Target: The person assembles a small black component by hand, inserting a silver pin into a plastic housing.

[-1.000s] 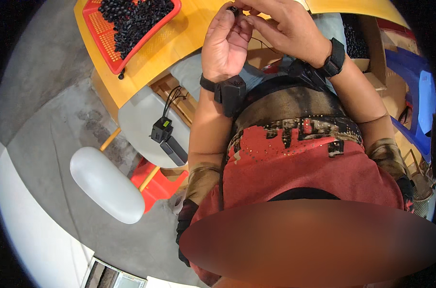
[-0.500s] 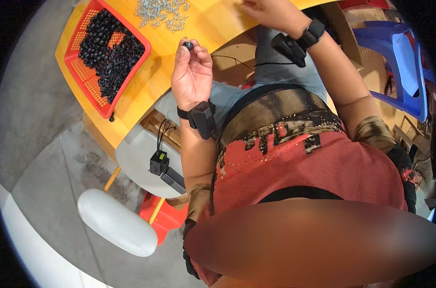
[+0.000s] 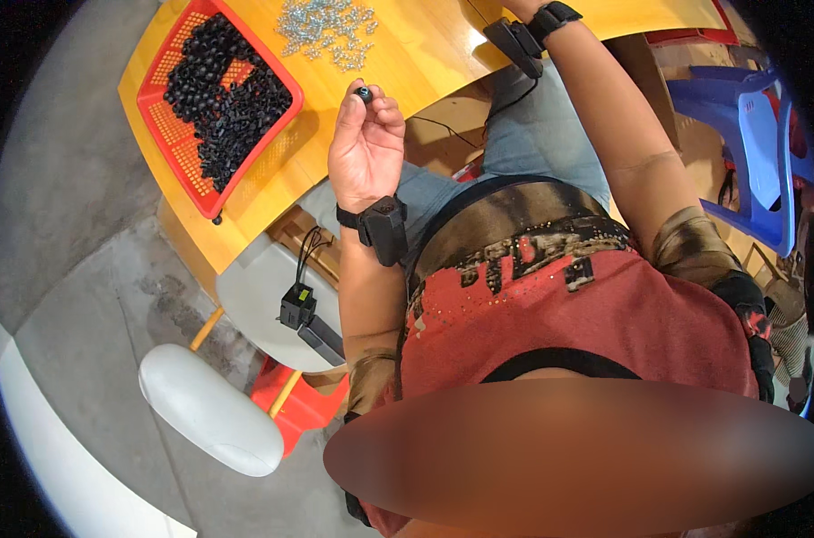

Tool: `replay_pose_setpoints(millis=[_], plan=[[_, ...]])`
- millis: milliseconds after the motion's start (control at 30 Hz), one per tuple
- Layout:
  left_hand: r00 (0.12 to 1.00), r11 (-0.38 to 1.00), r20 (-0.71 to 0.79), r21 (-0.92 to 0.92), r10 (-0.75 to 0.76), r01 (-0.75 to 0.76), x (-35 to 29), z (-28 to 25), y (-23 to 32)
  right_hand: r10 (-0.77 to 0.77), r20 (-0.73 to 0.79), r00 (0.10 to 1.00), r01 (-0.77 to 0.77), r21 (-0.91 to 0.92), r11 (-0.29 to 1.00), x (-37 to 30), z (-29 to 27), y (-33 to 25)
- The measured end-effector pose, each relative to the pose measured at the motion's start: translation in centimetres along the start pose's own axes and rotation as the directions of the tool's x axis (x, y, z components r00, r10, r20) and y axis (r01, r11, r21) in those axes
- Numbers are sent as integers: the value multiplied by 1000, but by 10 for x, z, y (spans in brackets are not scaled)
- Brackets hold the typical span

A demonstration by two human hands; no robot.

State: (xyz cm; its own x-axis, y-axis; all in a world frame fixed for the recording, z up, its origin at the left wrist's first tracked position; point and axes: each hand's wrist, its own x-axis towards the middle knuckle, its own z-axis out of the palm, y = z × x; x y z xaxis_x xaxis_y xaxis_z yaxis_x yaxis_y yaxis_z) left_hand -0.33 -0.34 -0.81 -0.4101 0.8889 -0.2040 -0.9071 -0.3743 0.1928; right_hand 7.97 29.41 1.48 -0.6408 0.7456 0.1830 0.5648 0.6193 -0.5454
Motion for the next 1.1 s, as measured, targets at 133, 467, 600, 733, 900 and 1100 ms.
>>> replay_pose_setpoints(millis=[133,467,600,733,900,1100], plan=[[998,1000,-56,-9,25,-26,-2,4,-1,-20,-176,984,17,-15,1000,-3,16,-13],[997,999,-71,-15,28,-29,9,-6,8,67,-100,993,-80,-127,989,15,38,-22],[998,999,-59,-17,28,-29,10,-7,8,-97,-148,984,99,9,995,5,33,-20],[998,1000,-52,-2,29,-29,14,-6,6,-366,22,930,343,297,891,-26,32,-7],[999,1000,-31,6,-10,10,19,-4,-2,-226,441,869,-217,749,626,-85,21,-40],[999,999,-37,43,-9,10,14,-1,-14,-425,224,877,101,779,619,-103,19,-52]])
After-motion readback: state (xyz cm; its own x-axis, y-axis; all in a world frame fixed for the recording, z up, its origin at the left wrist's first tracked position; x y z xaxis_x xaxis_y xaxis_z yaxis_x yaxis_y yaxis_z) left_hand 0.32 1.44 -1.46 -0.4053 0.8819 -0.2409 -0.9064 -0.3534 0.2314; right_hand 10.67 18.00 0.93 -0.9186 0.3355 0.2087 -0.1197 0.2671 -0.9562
